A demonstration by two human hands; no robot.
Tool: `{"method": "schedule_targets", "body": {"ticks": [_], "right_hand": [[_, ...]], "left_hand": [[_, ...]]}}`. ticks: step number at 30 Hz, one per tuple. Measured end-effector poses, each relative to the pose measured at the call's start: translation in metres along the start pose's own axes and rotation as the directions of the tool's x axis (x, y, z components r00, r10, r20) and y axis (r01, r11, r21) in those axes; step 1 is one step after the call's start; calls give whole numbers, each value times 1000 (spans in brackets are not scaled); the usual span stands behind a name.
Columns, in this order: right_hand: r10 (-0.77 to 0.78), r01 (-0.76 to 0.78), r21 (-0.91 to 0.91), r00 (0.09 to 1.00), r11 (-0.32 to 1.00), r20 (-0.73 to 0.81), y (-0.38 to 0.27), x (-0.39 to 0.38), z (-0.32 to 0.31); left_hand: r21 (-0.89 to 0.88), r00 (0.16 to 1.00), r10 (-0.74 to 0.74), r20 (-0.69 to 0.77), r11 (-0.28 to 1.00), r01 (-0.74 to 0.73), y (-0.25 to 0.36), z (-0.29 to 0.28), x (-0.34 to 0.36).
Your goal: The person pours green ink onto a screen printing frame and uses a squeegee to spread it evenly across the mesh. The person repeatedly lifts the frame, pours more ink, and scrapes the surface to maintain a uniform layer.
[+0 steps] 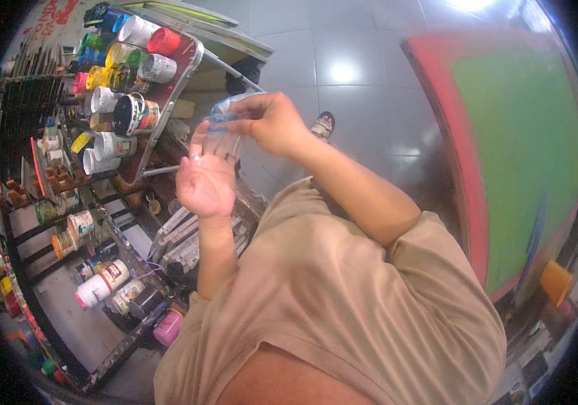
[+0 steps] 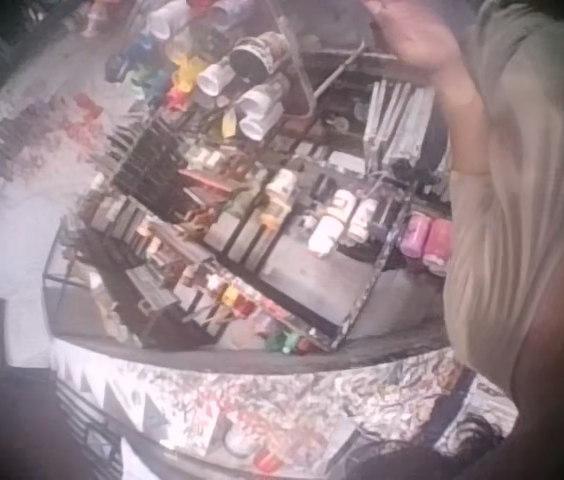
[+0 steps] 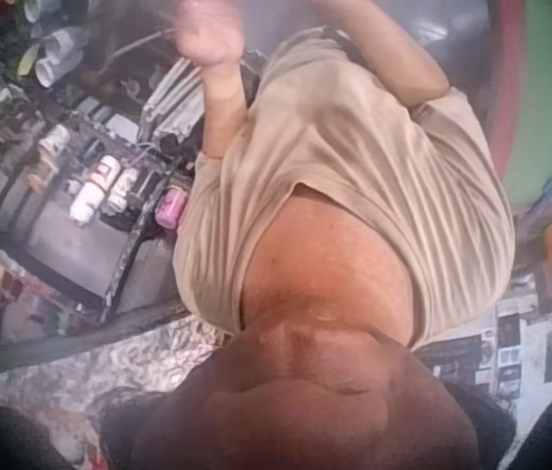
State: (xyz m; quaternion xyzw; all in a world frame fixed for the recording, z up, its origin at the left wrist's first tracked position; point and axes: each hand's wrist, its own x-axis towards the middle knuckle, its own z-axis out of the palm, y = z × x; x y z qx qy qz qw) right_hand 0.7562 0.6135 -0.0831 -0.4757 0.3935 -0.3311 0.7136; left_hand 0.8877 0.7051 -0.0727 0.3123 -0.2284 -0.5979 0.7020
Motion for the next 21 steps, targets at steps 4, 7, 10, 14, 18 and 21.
{"method": "schedule_targets", "body": {"ticks": [4, 7, 10, 14, 18, 21], "right_hand": [[33, -25, -224, 999, 974, 32, -10, 67, 2], [-21, 35, -314, 999, 949, 48, -29, 119, 12], [-17, 45, -423, 997, 905, 70, -53, 155, 24], [-291, 161, -647, 951, 745, -99, -71, 217, 4], [-63, 70, -81, 994, 994, 86, -131, 258, -26], [-141, 11, 331, 917, 943, 372, -155, 266, -26]], "left_hand": [[46, 998, -39, -50, 998, 42, 15, -20, 37], [103, 976, -23, -216, 994, 46, 35, -23, 79], [105, 951, -54, -304, 990, 90, 55, -31, 112], [278, 800, 137, -585, 960, 39, 87, -37, 154], [-191, 907, -188, -376, 974, 123, 97, -50, 188], [-364, 873, -439, -213, 865, 346, 45, -49, 230]]}}
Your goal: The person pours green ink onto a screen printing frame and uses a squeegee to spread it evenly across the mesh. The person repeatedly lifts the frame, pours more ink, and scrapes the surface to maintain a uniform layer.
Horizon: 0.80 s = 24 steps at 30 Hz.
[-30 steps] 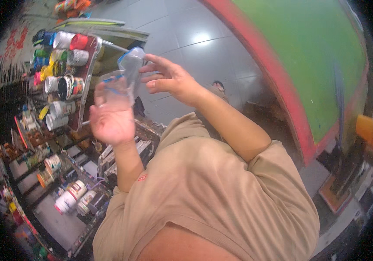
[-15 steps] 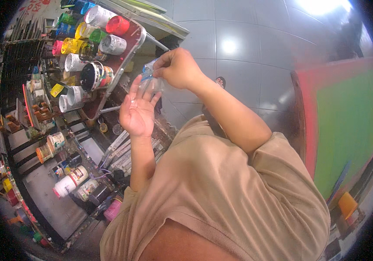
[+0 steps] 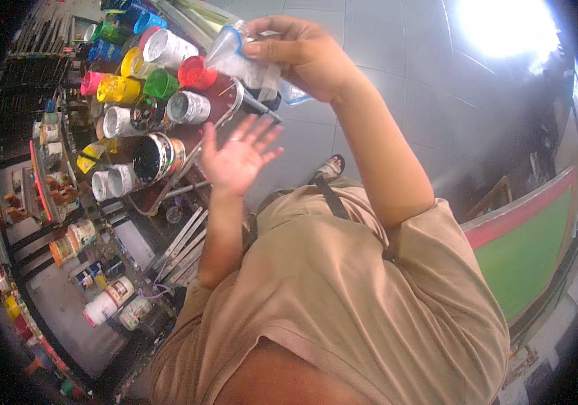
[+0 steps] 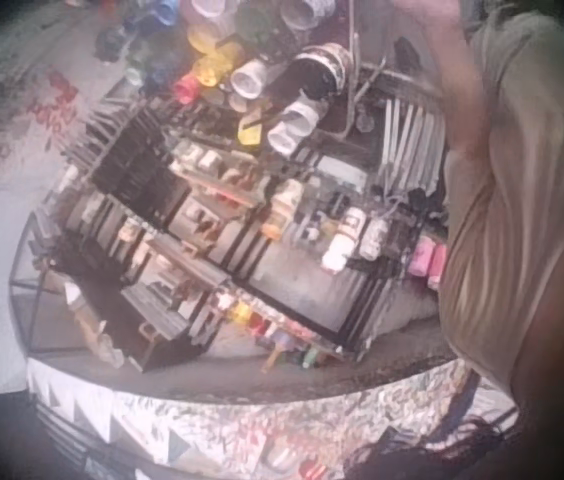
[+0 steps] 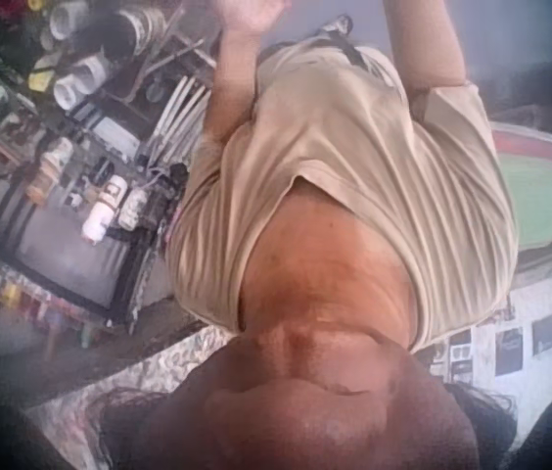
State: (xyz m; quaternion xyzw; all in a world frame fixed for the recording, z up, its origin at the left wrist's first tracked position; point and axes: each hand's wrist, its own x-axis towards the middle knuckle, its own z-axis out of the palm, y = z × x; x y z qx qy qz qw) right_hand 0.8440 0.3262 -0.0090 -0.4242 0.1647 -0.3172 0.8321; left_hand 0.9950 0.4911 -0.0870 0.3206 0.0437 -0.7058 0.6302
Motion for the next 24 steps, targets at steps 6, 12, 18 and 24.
{"method": "schedule_targets", "body": {"ticks": [6, 12, 18, 24], "right_hand": [[-9, -2, 127, 997, 992, 81, -29, 4, -17], [-4, -179, -431, 921, 884, -390, -53, 3, -69], [-164, -506, -656, 709, 560, -686, -81, 11, -122], [-277, -298, -598, 677, 744, -682, -103, -7, -185]], "left_hand": [[-72, 987, -53, 152, 995, 65, -12, 28, 93], [77, 955, -31, 296, 997, 9, 4, 85, 154], [560, 937, -93, 337, 820, -120, -18, 147, 212], [640, 891, -264, 370, 767, -38, -30, 188, 287]]}}
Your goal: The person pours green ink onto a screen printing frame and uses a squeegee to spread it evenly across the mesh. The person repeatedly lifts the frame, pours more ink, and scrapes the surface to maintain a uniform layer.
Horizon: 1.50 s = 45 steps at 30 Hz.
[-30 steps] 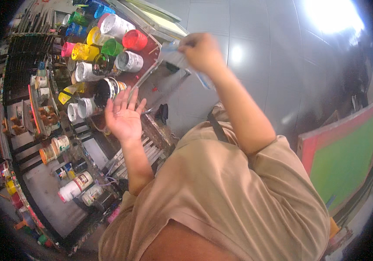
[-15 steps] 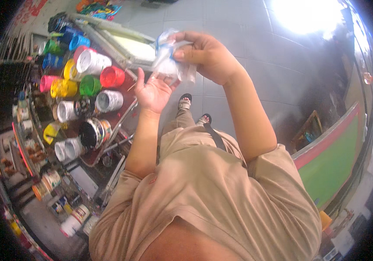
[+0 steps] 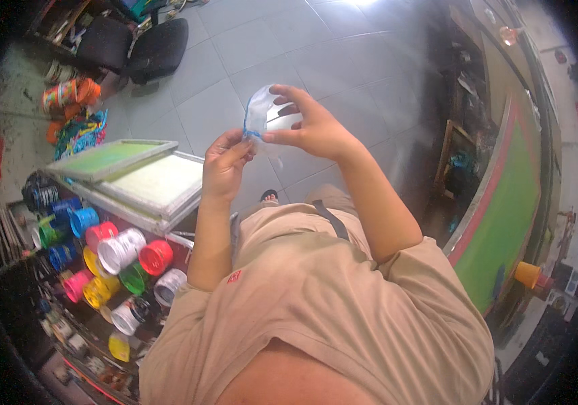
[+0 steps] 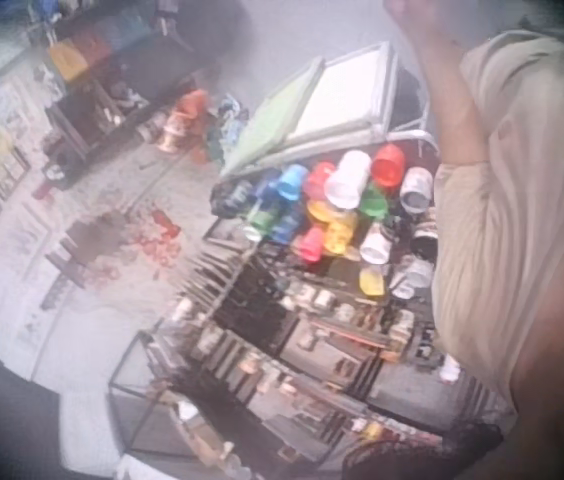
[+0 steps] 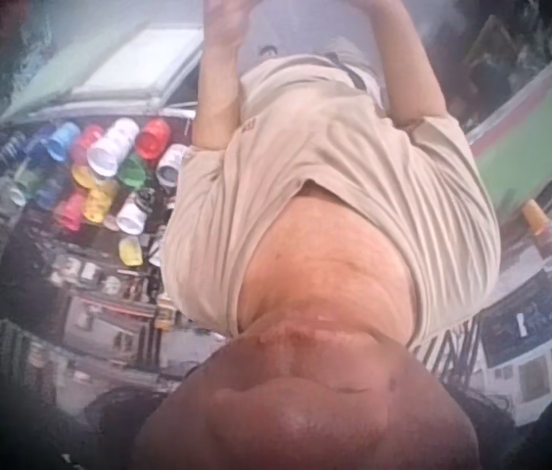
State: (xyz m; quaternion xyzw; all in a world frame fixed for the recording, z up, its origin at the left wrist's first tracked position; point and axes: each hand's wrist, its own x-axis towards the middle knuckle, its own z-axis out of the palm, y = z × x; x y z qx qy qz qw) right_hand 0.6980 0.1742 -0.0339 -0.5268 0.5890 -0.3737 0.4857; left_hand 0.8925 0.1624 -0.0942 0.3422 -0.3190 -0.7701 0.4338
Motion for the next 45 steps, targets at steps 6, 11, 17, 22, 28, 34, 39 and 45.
{"method": "schedule_targets", "body": {"ticks": [6, 11, 17, 22, 28, 34, 39, 45], "right_hand": [[-19, -5, 238, 995, 971, 98, 50, 44, -68], [156, -132, 264, 985, 955, -71, 50, 93, -163], [48, 204, 757, 954, 621, -297, 93, 129, -279], [-59, 167, 105, 756, 980, -651, 120, 169, -335], [-57, -32, -116, 721, 993, -691, 143, 208, -408], [133, 323, 532, 748, 782, -650, 145, 239, -490], [85, 630, 763, 760, 148, -644, 156, 245, -538], [444, 534, 594, 394, 602, -805, 126, 220, -592]], "left_hand": [[150, 954, -195, 228, 975, 164, -6, 31, 88], [261, 995, -49, 87, 965, 25, -23, 109, 194], [123, 936, -270, 224, 961, 247, -65, 178, 317], [-75, 671, -491, 556, 774, 629, -90, 254, 394], [205, 673, -562, 482, 818, 537, -125, 306, 520], [283, 391, -537, 748, 790, 544, -117, 397, 633], [356, 438, -581, 686, 793, 494, -125, 482, 690], [278, 139, -260, 956, 637, -719, -164, 584, 664]]}}
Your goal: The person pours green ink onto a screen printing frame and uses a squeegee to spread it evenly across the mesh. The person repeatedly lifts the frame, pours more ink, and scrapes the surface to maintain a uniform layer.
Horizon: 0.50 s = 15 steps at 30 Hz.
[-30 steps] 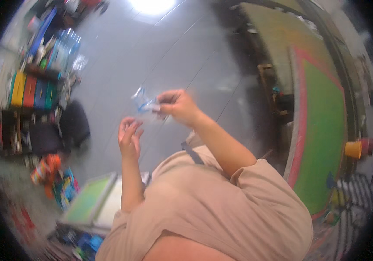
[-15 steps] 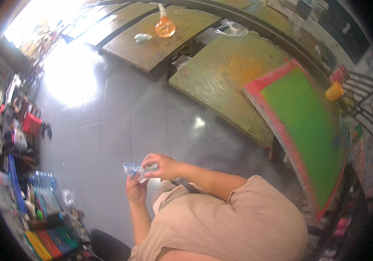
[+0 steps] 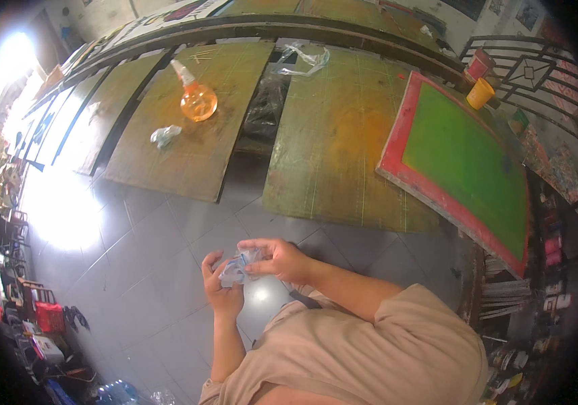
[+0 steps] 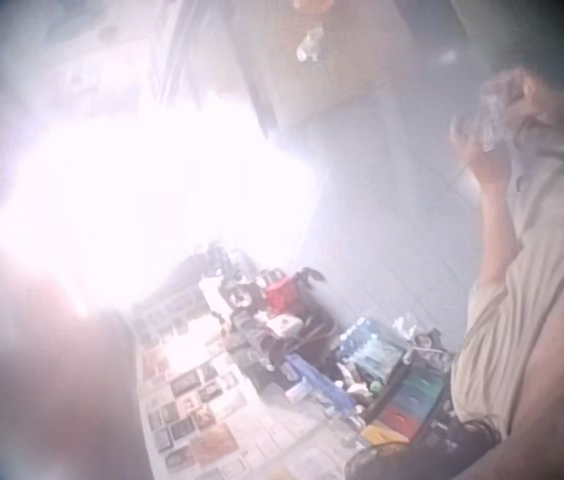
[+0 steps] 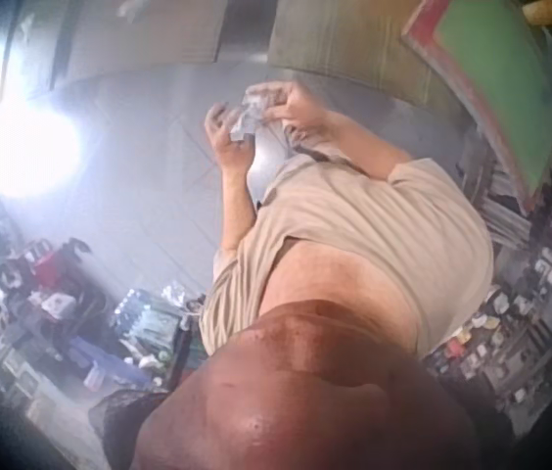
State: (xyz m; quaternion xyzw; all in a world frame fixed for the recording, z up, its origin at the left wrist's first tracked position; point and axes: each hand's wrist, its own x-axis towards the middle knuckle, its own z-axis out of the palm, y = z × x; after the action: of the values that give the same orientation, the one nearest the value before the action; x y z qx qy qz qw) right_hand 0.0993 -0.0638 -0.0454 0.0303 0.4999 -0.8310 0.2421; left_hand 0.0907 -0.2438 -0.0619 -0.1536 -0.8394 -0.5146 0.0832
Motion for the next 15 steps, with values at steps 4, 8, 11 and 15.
{"method": "schedule_targets", "body": {"ticks": [4, 8, 11, 15], "right_hand": [[-207, 179, -184, 968, 966, -143, -70, 21, -30], [-643, 503, -422, 693, 755, -326, -159, 48, -84], [-767, 131, -848, 513, 514, -385, -230, 94, -150], [-919, -496, -866, 369, -70, -137, -268, 149, -257]], "left_hand": [[-128, 994, 108, -21, 986, -110, 6, 9, 62], [-128, 992, 45, -119, 990, -60, -9, -6, 102], [-133, 971, -69, -230, 990, 39, -38, -24, 116], [-240, 921, -243, -304, 955, 173, -74, -38, 130]]}}
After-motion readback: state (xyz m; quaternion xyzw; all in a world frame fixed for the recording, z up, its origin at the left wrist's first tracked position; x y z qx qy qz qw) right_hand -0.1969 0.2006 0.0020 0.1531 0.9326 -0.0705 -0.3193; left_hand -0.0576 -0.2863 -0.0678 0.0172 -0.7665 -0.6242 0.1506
